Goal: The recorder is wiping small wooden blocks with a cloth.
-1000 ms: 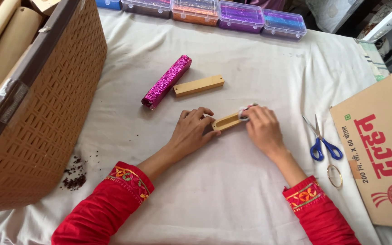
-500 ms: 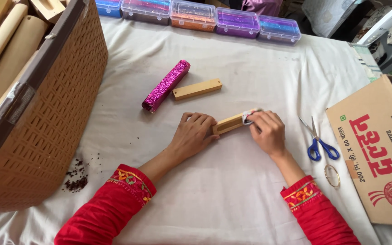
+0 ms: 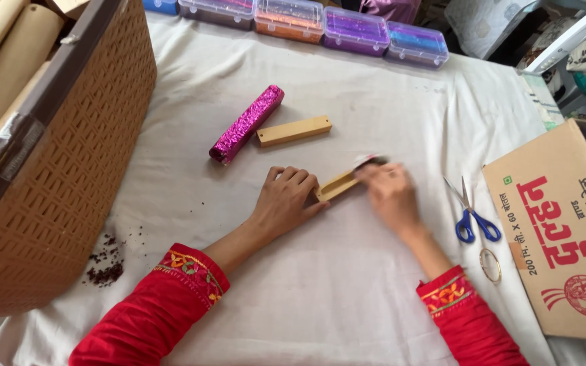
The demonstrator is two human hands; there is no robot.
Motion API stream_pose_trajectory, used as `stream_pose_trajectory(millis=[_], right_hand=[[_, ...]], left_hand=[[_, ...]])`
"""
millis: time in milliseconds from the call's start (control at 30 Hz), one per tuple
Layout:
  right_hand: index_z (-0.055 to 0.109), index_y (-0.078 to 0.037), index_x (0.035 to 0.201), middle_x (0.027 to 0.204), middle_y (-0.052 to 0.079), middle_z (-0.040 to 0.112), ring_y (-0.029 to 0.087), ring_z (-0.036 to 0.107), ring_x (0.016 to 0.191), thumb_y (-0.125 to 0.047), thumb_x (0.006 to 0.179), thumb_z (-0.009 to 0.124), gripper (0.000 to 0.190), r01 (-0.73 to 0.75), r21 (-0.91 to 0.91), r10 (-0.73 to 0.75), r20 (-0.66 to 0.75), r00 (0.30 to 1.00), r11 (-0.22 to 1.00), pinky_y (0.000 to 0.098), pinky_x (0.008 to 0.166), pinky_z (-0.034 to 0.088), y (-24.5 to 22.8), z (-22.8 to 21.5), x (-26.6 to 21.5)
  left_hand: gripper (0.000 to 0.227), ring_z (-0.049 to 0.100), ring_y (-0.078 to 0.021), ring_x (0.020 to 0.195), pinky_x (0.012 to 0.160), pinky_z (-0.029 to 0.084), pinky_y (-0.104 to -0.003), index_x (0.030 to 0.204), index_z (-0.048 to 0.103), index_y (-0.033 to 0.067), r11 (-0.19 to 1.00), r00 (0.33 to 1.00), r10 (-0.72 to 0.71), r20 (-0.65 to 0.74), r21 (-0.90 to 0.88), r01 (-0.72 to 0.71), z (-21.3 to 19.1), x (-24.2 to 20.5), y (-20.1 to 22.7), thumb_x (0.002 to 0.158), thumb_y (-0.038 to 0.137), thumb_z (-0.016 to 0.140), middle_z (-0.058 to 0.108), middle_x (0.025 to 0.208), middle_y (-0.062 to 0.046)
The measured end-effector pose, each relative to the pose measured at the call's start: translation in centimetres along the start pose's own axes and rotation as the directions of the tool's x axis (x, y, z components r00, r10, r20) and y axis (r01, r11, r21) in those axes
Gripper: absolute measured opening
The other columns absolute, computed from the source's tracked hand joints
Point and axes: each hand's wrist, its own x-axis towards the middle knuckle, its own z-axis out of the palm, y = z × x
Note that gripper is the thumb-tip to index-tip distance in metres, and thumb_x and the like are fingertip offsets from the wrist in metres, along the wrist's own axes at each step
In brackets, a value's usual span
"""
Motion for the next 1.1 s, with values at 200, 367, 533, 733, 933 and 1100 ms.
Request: stream_pose_trajectory(millis=[200, 367, 533, 733, 933, 1100], right_hand=[[0.076, -0.010, 0.110, 0.119, 0.006, 0.070, 0.028, 0.064, 0.111, -0.001, 0.082, 0.070, 0.030, 0.205, 0.051, -0.206, 0.009, 0.979, 0.977, 0.0409, 0.096, 0.052, -4.2, -0.4, 1.3], [0.077, -0.011, 0.108, 0.120, 0.009, 0.065, 0.026, 0.063, 0.103, 0.000, 0.084, 0.070, 0.027, 0.019, -0.059, -0.017, 0.035, 0.999, 0.998, 0.0403, 0.094, 0.052, 0.2, 0.2, 0.2], [0.076, -0.010, 0.108, 0.120, 0.009, 0.063, 0.025, 0.063, 0.100, -0.001, 0.087, 0.071, 0.023, 0.069, -0.014, -0.068, 0.058, 0.996, 0.998, 0.0411, 0.092, 0.053, -3.8, 0.5, 0.1], [0.075, -0.010, 0.106, 0.120, 0.008, 0.066, 0.030, 0.063, 0.109, 0.001, 0.079, 0.070, 0.030, 0.134, 0.060, -0.134, 0.000, 0.991, 0.989, 0.0422, 0.095, 0.055, -1.7, -0.2, 1.0], [0.074, -0.008, 0.123, 0.126, 0.008, 0.070, 0.026, 0.065, 0.115, 0.006, 0.089, 0.067, 0.037, 0.018, 0.090, -0.008, -0.113, 0.994, 0.996, 0.0399, 0.100, 0.056, -2.9, -0.6, 0.8], [0.073, -0.006, 0.120, 0.125, 0.008, 0.072, 0.026, 0.063, 0.121, -0.001, 0.083, 0.070, 0.038, 0.180, 0.167, -0.191, 0.054, 0.980, 0.969, 0.0419, 0.103, 0.052, -2.4, 0.3, 0.7]], left_hand=[[0.039, 0.062, -0.0216, 0.100, 0.094, 0.040, -0.041, 0.097, 0.066, 0.0113, 1.000, 1.000, -0.010, 0.017, 0.019, 0.010, -0.2, 0.1, -0.1, 0.085, 0.046, 0.078, 0.066, 0.101, -0.003], [0.039, 0.062, -0.0204, 0.100, 0.096, 0.039, -0.042, 0.097, 0.065, 0.0112, 1.000, 1.000, 0.026, 0.014, -0.003, -0.026, 0.0, -0.1, -0.1, 0.084, 0.045, 0.079, 0.065, 0.102, -0.003], [0.038, 0.062, -0.0200, 0.100, 0.097, 0.040, -0.042, 0.098, 0.063, 0.0113, 0.999, 0.999, 0.042, 0.001, -0.031, -0.042, 0.0, 0.0, -0.3, 0.083, 0.042, 0.079, 0.064, 0.102, -0.002], [0.039, 0.062, -0.0204, 0.099, 0.098, 0.039, -0.042, 0.096, 0.063, 0.0106, 0.999, 0.999, 0.037, 0.031, -0.008, -0.036, -0.2, 0.1, -0.4, 0.083, 0.044, 0.079, 0.064, 0.101, -0.003], [0.045, 0.062, -0.0216, 0.100, 0.095, 0.037, -0.044, 0.094, 0.069, 0.0102, 1.000, 1.000, 0.026, 0.002, 0.000, -0.026, -0.5, 0.4, -0.2, 0.082, 0.053, 0.077, 0.066, 0.104, -0.004], [0.045, 0.062, -0.0198, 0.107, 0.099, 0.037, -0.044, 0.096, 0.073, 0.0090, 0.998, 0.999, 0.019, 0.048, 0.054, -0.022, 0.2, -0.2, -0.5, 0.086, 0.053, 0.073, 0.069, 0.114, -0.003]])
